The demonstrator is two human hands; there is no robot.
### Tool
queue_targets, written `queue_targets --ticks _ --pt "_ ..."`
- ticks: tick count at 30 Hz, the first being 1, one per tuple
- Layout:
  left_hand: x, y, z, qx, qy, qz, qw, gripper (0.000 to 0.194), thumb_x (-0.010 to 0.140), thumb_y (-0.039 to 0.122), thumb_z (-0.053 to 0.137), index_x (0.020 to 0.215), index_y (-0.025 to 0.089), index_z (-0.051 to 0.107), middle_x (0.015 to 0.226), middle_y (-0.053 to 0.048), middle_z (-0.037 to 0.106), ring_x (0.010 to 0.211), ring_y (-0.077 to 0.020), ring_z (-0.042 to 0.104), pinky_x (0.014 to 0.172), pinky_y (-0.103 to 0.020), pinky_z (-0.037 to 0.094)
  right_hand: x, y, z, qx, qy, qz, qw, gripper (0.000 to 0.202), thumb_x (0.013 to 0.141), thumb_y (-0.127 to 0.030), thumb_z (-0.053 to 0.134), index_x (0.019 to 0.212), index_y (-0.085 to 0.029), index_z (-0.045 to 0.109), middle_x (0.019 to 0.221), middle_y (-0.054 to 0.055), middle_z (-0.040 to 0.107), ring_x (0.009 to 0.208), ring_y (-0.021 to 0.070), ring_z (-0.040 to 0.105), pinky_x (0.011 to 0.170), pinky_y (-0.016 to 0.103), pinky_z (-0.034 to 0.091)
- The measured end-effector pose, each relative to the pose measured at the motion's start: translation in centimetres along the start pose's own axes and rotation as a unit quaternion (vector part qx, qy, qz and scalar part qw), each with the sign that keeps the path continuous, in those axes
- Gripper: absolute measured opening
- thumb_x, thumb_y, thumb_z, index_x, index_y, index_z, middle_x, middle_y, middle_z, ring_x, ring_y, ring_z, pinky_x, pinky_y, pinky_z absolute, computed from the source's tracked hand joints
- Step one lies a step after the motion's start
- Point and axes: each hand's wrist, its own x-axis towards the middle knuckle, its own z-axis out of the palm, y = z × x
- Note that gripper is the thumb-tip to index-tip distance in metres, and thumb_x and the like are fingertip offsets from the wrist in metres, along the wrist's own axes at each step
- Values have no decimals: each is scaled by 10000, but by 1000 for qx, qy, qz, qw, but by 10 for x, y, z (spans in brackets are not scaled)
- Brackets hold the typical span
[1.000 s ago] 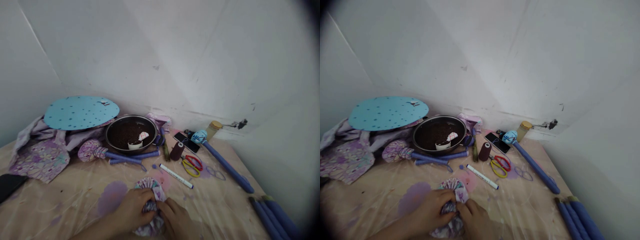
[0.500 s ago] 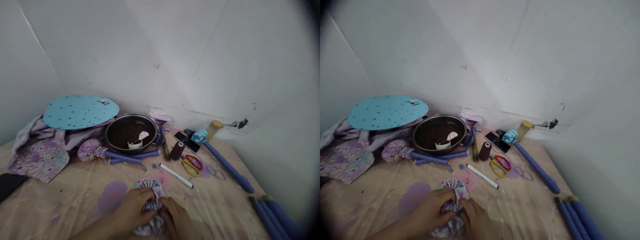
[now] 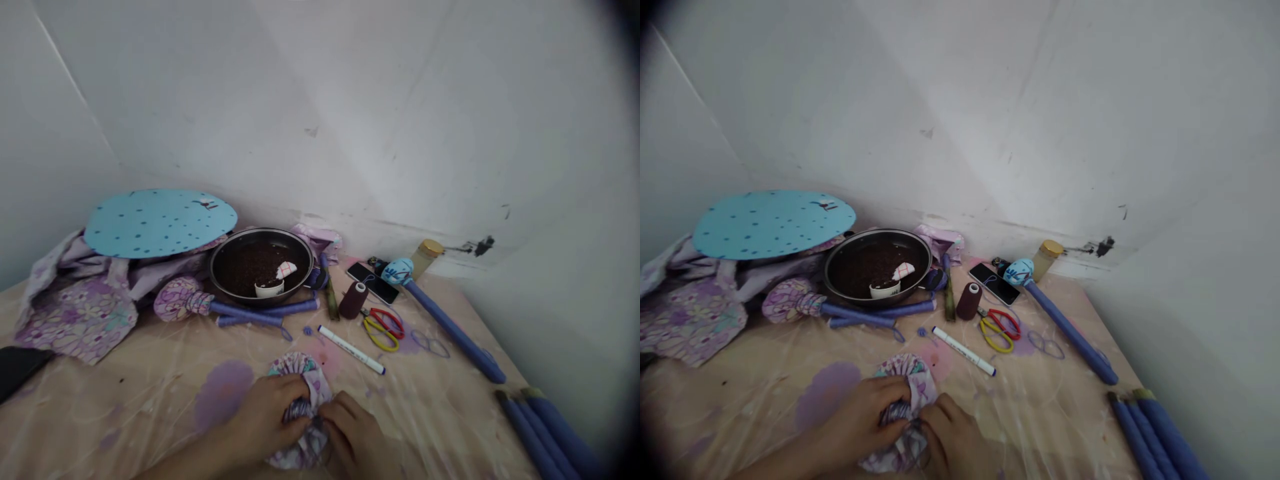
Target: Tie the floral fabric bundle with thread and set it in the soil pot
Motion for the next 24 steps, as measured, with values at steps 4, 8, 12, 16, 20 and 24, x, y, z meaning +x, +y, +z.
queue_targets --ticks 4,8,12,16,20,24 --pt "1 3 0 -2 -8 -2 1000 210 739 133 594 917 235 637 943 -4 702 865 -203 629 771 -238 452 0 -2 4 -83 -21 0 996 247 857 -59 489 1014 -240 550 910 31 602 762 185 653 641 245 485" --pt "1 3 3 -10 0 3 1000 197 739 131 579 898 235 629 944 -8 701 862 -202 622 777 -240 449 1 -6 6 -104 -19 13 994 232 845 -58 488 979 -238 544 902 33 606 749 194 654 628 256 474" --pt "1 2 5 -12 -1 -15 1000 200 717 126 599 890 222 626 925 -4 698 856 -195 625 759 -237 437 4 -8 4 -35 17 3 999 197 918 -91 412 974 -236 533 862 23 575 746 173 632 643 244 459" --pt "1 2 5 -12 1 -45 999 179 704 136 619 867 210 605 877 5 687 820 -189 618 717 -239 418 3 -6 4 31 55 9 998 184 930 -95 396 929 -233 517 832 6 558 745 154 615 654 228 440" --pt "1 2 7 -29 20 -64 997 177 682 114 615 827 204 569 833 18 653 798 -174 591 707 -234 400 3 -7 6 61 77 21 995 171 933 -103 399 909 -229 511 820 0 553 726 142 603 644 217 431" --pt "1 4 8 -40 26 -72 996 168 672 103 601 792 205 542 777 31 621 762 -165 569 686 -231 386 3 -10 6 80 91 29 992 181 926 -93 397 925 -229 517 824 0 563 728 139 603 651 210 445"
